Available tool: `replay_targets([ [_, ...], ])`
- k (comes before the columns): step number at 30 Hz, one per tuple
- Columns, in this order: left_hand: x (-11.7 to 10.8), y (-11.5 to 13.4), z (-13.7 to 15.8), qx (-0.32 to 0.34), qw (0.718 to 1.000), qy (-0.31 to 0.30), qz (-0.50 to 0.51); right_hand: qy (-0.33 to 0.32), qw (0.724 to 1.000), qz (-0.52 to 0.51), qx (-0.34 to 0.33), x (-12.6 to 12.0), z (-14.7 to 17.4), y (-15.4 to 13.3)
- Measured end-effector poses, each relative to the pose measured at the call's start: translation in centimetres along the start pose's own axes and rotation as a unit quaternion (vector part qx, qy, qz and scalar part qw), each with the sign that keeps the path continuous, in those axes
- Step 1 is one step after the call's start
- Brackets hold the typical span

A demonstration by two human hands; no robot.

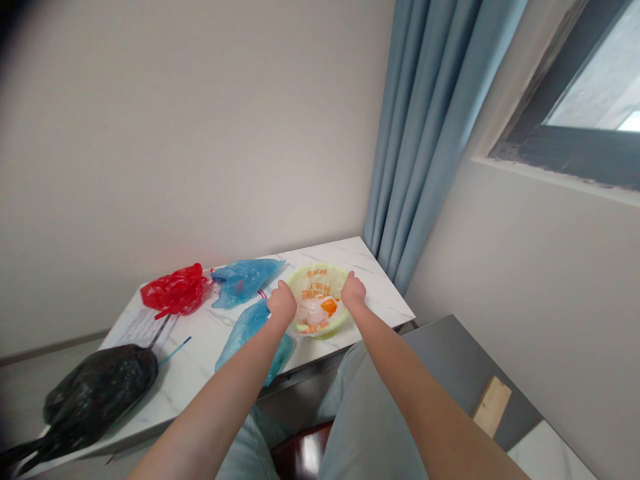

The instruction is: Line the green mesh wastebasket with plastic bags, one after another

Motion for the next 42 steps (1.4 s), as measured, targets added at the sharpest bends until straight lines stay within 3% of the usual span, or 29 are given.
replay_targets([
  [42, 0.11, -0.06, 0.17, 0.001, 1.0, 0.014, 0.01, 0.006, 1.0, -0.012, 0.001, 0.46, -0.14, 0.23],
])
Point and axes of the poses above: each hand's wrist, its own z-axis away from the middle knuckle, its own x-axis out of the palm, y = z × x, the point moved 2 cm from there along -z, towards the middle knuckle, and after that the axes turned 2 degrees about -x, right-handed, at the moved point
